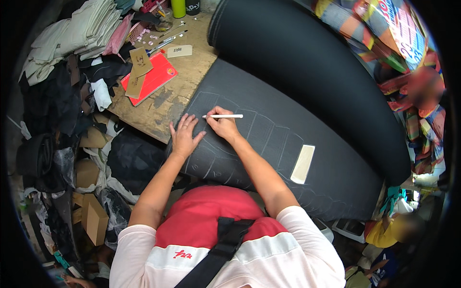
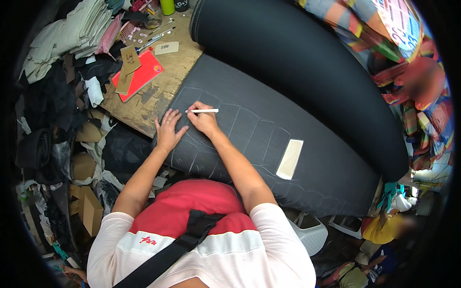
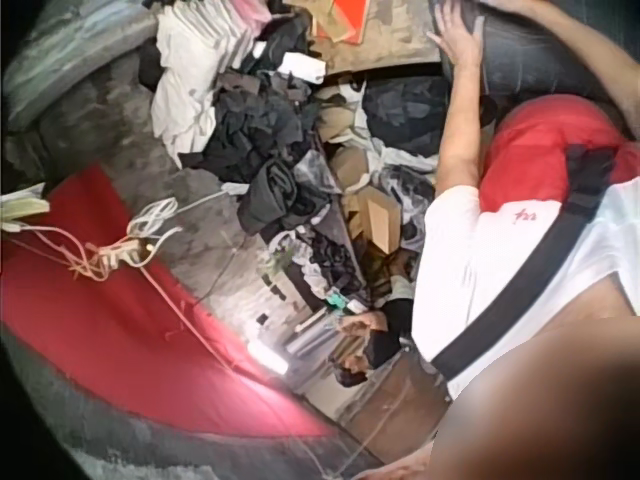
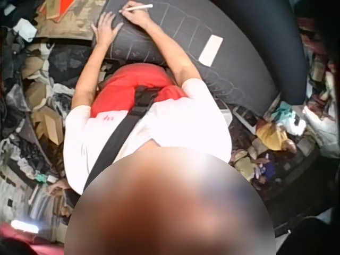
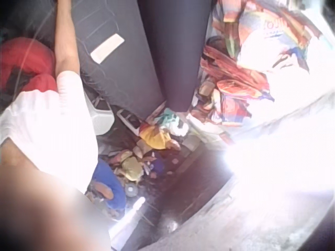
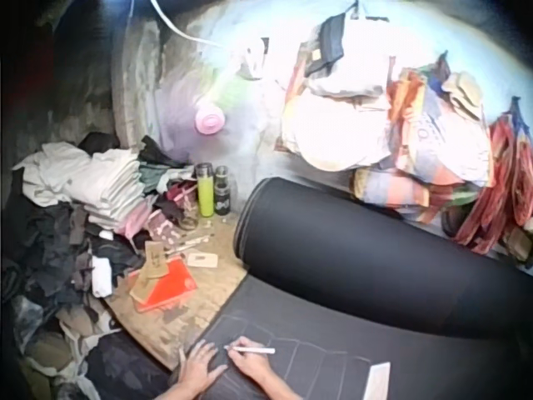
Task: The person uses a white chalk marker and a small rectangular template to draw repeated rectangular outlines on a large black fabric roll. They repeatedly position the template, trace its edges, and shift it along the fabric to create a series of aligned marks.
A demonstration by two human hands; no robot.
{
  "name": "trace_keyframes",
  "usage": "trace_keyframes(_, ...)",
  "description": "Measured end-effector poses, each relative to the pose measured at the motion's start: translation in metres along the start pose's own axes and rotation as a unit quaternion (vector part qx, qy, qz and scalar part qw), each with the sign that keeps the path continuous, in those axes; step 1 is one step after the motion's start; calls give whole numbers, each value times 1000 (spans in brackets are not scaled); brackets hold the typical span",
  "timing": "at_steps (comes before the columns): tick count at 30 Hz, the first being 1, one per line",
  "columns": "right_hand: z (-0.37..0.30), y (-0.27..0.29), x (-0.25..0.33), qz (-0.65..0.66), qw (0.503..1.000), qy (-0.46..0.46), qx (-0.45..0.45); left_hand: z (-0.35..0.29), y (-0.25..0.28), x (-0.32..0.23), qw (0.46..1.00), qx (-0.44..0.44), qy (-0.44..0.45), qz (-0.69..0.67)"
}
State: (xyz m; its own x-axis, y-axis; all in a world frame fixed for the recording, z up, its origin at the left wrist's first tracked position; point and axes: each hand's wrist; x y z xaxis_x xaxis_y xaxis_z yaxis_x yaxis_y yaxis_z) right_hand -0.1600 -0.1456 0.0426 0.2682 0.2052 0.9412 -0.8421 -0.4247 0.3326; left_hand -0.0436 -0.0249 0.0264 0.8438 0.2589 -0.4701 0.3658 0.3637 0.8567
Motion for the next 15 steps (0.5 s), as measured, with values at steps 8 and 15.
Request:
trace_keyframes(8,3,-19,-15,-124,989,-58,-47,-5,-9,14,999,-30,-14,-25)
trace_keyframes(15,8,-2,-18,-77,963,-69,-251,-5,-6,14,999,-17,-6,-30)
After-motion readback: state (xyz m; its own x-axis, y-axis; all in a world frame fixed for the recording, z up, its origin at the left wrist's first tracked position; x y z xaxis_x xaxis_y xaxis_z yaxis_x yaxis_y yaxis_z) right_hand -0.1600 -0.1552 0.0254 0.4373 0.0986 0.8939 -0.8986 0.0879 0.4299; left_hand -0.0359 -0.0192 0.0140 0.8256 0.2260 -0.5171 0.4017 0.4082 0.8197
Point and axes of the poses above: each hand's wrist, its own z-axis towards the middle knuckle, its own y-axis out of the back of the hand, x = y × z, and after that the axes turned 6 degrees about -x, right-handed
